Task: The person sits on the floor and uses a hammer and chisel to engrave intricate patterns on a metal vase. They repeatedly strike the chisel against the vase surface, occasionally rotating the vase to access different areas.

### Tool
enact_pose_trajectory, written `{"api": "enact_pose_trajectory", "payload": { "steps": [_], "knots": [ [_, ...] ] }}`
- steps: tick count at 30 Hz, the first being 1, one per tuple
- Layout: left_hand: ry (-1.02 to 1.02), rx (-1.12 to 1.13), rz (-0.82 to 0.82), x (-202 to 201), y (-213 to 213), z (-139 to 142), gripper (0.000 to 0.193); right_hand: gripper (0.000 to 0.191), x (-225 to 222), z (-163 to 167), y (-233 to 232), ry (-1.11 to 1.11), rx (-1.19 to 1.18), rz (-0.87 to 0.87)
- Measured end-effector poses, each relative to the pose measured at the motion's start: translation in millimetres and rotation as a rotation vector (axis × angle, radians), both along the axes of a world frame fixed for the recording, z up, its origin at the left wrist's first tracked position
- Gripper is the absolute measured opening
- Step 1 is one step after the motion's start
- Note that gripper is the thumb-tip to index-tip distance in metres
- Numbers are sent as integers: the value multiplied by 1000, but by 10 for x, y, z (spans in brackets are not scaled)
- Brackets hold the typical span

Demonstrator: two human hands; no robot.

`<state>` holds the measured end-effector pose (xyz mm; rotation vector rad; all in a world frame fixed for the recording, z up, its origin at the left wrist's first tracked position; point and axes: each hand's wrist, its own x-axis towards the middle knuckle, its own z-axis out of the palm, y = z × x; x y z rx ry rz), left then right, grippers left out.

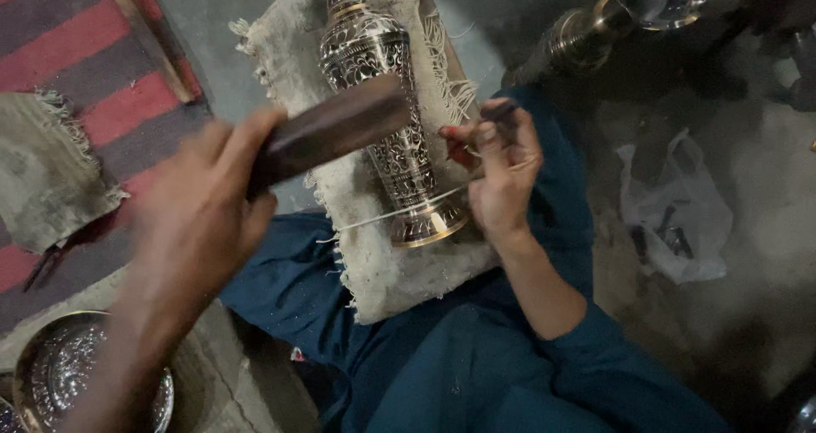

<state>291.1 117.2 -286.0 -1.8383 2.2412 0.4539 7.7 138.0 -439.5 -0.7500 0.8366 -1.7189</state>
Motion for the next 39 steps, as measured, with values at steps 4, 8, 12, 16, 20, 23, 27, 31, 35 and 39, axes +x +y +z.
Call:
{"api": "enact_pose_trajectory", "payload": {
  "steps": [4,8,12,16,20,23,27,31,35,39],
  "knots": [
    [556,-78,108,209,323,-727,62,20,-160,-1,-29,-95,43,10],
    [556,156,186,260,504,-1149,58,20,-249,10,-20,-30,26,68],
    [648,-342,22,-162,726,-1035,53,20,-181,17,-7,75,2,89],
    [690,-527,-448,-875,801,-810,33,27,-85,53,46,213,30,51],
    [403,-679,-613,-1429,815,-781,19,30,-54,51,99,164,59,53],
    [356,-673,-671,-1447,775,-912,10,25,-79,33,112,145,74,44],
    [773,-803,-718,-1102,700,-1176,12,15,-57,73,160,206,17,94],
    [1049,-824,-639,-943,746,-1395,20,17,112,199,270,275,22,164],
    [1200,-795,-425,-790,888,-1430,23,20,299,311,288,357,11,230],
    [936,-597,66,-98,869,-1305,30,28,390,398,289,503,-20,246]
  ]
}}
